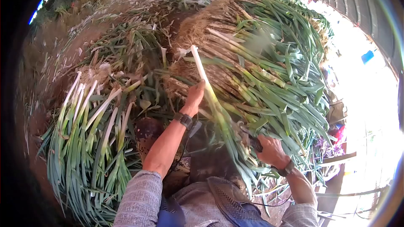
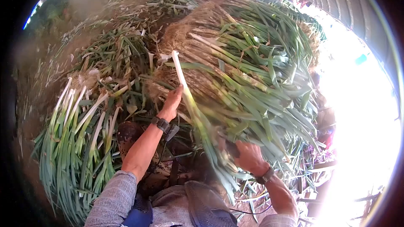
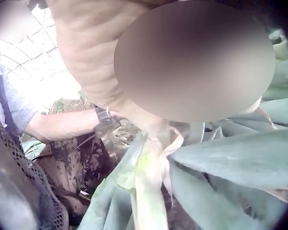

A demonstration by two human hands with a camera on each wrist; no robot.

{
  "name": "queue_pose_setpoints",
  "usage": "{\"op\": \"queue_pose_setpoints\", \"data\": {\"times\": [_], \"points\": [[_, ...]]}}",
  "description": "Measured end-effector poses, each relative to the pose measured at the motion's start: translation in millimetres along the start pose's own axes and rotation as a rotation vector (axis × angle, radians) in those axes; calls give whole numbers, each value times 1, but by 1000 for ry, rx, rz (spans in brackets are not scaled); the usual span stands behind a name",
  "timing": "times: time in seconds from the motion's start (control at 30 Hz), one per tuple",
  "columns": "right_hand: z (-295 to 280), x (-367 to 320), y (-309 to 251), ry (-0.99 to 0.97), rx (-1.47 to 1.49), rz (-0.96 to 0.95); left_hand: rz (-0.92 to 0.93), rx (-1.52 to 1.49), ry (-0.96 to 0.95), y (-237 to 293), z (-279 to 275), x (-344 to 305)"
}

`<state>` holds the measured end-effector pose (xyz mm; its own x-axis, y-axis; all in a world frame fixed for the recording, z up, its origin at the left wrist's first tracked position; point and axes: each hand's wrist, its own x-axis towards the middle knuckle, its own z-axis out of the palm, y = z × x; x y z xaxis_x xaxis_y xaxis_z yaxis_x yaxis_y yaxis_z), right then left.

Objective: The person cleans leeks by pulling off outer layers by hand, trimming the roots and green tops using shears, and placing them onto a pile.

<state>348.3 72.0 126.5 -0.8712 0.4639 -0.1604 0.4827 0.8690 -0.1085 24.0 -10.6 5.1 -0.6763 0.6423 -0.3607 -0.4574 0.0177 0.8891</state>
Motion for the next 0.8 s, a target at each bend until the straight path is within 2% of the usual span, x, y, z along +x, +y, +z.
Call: {"op": "queue_pose_setpoints", "data": {"times": [0.07,0.1,0.17,0.2,0.27,0.37,0.4,0.43,0.5,0.63,0.7,0.8], "points": [[-4,-6,-4,-1,68,-61,129,-51,-3,-7,-1,5],[-1,-7,0,-5,67,-59,125,-53,-4,-12,-4,10],[4,-11,11,-11,30,8,135,-132,-149,-14,-8,14],[5,-14,12,-14,28,8,133,-135,-148,-13,-5,12],[6,-21,9,8,18,33,135,-139,-20,-8,0,4],[8,-25,11,18,39,88,112,-66,-31,1,7,-8],[7,-23,10,21,36,88,169,-44,-58,-5,11,-7],[5,-21,8,4,54,77,223,-43,-44,-13,16,-3],[3,-13,7,-7,70,69,171,50,-24,-17,18,-1],[8,14,14,89,40,20,236,-26,-90,-25,17,-4],[2,27,7,43,48,47,167,-18,-120,-21,16,-6],[-2,46,3,20,46,72,209,19,-137,-23,15,-6]]}}
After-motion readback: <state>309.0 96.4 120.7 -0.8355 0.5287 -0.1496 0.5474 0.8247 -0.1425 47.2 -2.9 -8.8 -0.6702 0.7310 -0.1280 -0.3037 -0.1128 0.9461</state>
